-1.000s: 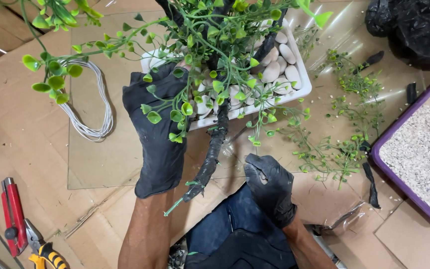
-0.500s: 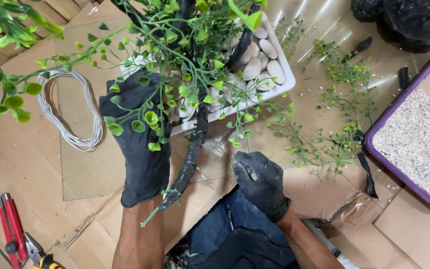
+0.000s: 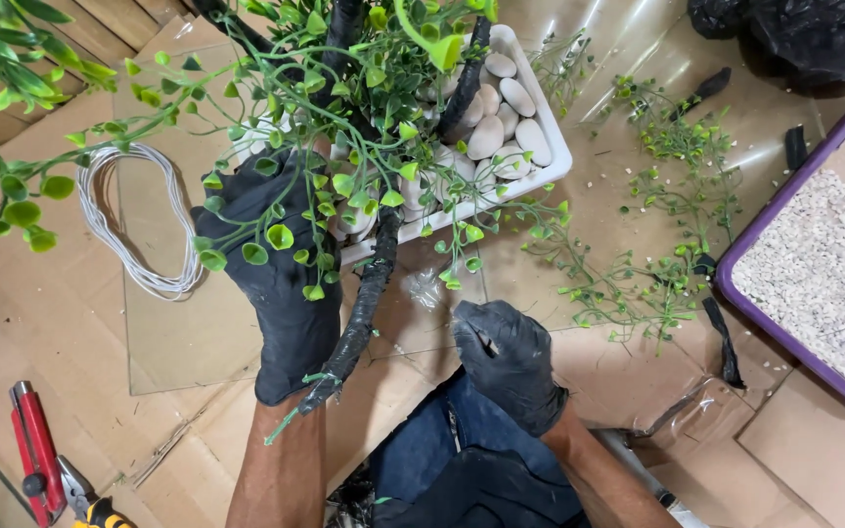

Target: The person arranges artificial green vines and leaves into a white rectangular planter filled with white stones. They pick up individual vine segments from the table, insert them into the planter, and adjust their positions to create a dense arrangement.

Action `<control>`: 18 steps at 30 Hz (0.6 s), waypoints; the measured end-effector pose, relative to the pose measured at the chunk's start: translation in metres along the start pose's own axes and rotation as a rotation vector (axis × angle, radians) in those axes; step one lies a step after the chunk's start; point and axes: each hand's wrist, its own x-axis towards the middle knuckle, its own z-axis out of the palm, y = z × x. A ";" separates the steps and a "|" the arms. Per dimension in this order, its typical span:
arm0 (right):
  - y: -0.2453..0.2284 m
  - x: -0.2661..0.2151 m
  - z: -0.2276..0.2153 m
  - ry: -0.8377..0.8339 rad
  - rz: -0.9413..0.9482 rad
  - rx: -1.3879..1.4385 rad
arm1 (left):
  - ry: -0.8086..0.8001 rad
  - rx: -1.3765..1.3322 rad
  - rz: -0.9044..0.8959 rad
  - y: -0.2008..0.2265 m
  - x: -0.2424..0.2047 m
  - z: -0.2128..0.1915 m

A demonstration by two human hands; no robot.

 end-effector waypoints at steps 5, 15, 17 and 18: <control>-0.005 0.006 -0.002 -0.007 -0.038 -0.065 | 0.055 -0.698 -0.140 -0.001 0.016 -0.009; 0.003 -0.003 0.008 0.076 0.025 -0.015 | 0.090 -0.833 -0.379 0.003 0.001 0.001; 0.005 -0.004 0.012 0.095 -0.007 -0.038 | 0.073 -0.799 -0.366 0.002 0.001 0.001; 0.008 -0.006 0.013 0.095 -0.006 -0.035 | 0.064 -0.783 -0.360 0.002 0.001 0.001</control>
